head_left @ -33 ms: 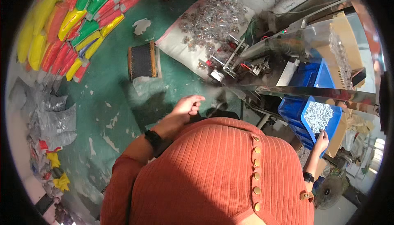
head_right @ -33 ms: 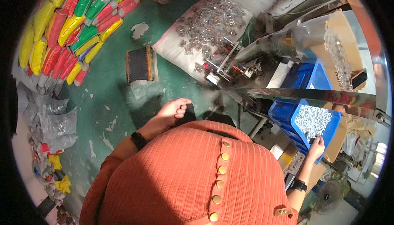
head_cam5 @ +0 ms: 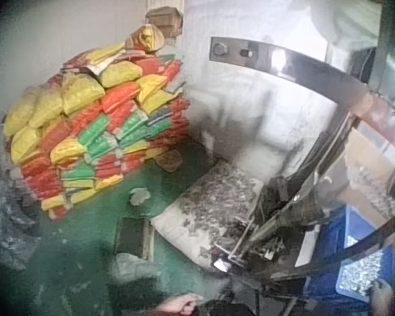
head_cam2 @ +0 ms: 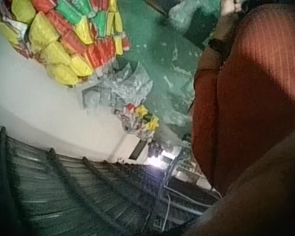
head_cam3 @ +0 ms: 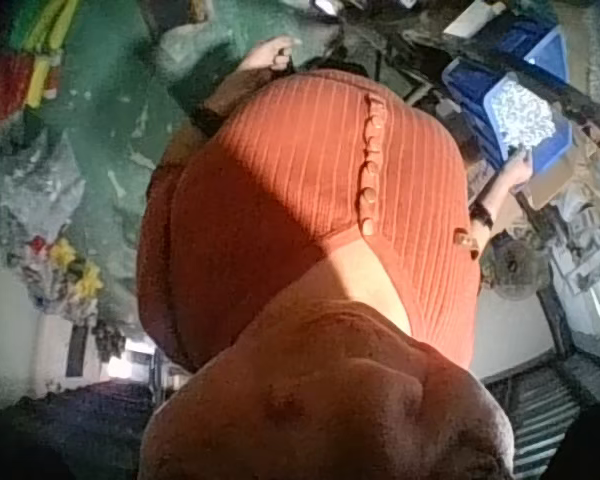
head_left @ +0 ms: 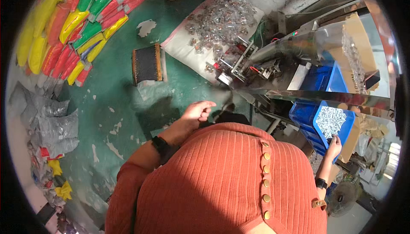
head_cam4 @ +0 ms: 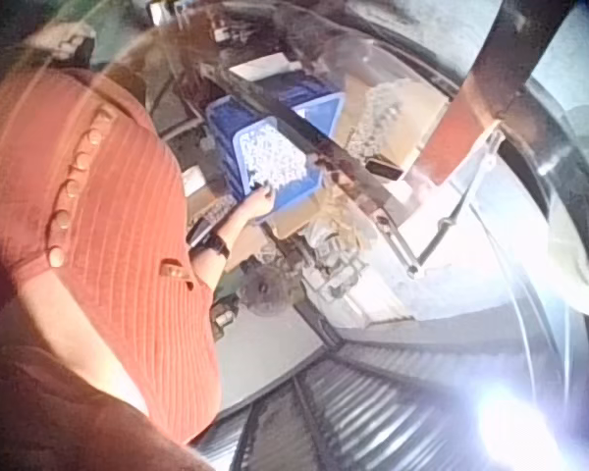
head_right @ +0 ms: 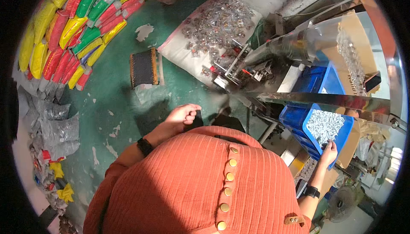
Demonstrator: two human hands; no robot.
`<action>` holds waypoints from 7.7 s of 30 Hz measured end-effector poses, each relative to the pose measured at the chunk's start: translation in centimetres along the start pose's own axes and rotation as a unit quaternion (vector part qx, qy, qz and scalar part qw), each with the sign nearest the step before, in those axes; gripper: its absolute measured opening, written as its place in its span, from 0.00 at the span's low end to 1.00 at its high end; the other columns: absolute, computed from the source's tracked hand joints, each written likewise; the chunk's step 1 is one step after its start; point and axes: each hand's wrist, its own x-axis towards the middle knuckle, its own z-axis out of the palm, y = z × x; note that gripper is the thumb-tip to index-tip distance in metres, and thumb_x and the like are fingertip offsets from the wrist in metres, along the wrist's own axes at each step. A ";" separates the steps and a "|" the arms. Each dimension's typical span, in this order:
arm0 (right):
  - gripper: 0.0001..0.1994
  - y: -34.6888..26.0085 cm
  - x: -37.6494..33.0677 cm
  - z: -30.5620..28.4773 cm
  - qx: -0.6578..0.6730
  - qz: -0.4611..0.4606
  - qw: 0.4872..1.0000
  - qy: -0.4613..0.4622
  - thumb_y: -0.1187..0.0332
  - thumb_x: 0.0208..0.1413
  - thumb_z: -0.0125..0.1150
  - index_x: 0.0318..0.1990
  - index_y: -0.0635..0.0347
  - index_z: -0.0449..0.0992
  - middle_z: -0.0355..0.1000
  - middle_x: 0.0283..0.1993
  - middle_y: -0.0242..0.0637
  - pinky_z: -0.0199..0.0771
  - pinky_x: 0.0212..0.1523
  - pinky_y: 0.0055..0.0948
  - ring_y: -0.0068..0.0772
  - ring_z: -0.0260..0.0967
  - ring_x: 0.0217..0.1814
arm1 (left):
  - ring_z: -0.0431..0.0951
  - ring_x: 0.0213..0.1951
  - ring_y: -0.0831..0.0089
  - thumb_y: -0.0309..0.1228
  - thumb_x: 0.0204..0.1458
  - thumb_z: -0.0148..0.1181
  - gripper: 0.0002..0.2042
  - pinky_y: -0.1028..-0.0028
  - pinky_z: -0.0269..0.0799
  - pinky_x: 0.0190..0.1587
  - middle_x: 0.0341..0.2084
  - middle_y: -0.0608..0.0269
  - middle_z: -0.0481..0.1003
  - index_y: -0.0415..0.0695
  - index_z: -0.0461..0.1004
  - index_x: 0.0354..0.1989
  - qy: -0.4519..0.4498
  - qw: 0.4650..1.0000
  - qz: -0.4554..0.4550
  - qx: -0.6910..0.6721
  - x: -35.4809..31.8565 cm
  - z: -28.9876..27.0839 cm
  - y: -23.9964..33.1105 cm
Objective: Sorting metal bolts and washers from a blue bin into separate cardboard boxes.
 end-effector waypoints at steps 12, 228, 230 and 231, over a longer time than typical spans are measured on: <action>0.13 1.6 1.0 -0.2 -0.014 0.042 0.999 -0.014 0.65 0.59 0.53 0.39 0.61 0.81 0.76 0.26 0.34 0.71 0.30 0.27 0.25 0.72 0.25 | 0.56 0.16 0.85 0.27 0.59 0.50 0.08 0.83 0.50 0.15 0.20 0.72 0.64 0.38 0.73 0.42 0.001 0.997 0.064 0.037 -1.3 -2.8 3.3; 0.12 28.8 19.9 -5.2 0.054 -0.026 0.974 -0.219 0.66 0.57 0.57 0.47 0.57 0.78 0.78 0.34 0.39 0.74 0.35 0.35 0.36 0.74 0.33 | 0.63 0.22 0.87 0.20 0.57 0.53 0.08 0.84 0.57 0.24 0.23 0.72 0.71 0.34 0.78 0.40 -0.020 0.630 0.484 0.608 4.4 41.3 -9.2; 0.17 28.5 22.0 -1.0 -0.155 -0.116 0.925 -0.327 0.66 0.53 0.60 0.51 0.53 0.77 0.78 0.43 0.46 0.75 0.42 0.42 0.48 0.77 0.41 | 0.63 0.22 0.87 0.20 0.56 0.53 0.08 0.83 0.57 0.24 0.23 0.72 0.71 0.34 0.78 0.40 0.004 0.620 0.484 0.617 4.0 41.4 -9.2; 0.19 27.5 22.3 0.6 -0.156 -0.114 0.887 -0.420 0.66 0.53 0.60 0.54 0.55 0.75 0.77 0.46 0.48 0.74 0.47 0.42 0.49 0.75 0.46 | 0.64 0.22 0.86 0.20 0.56 0.53 0.08 0.83 0.58 0.24 0.23 0.71 0.71 0.34 0.78 0.39 0.016 0.611 0.483 0.627 3.8 41.4 -9.1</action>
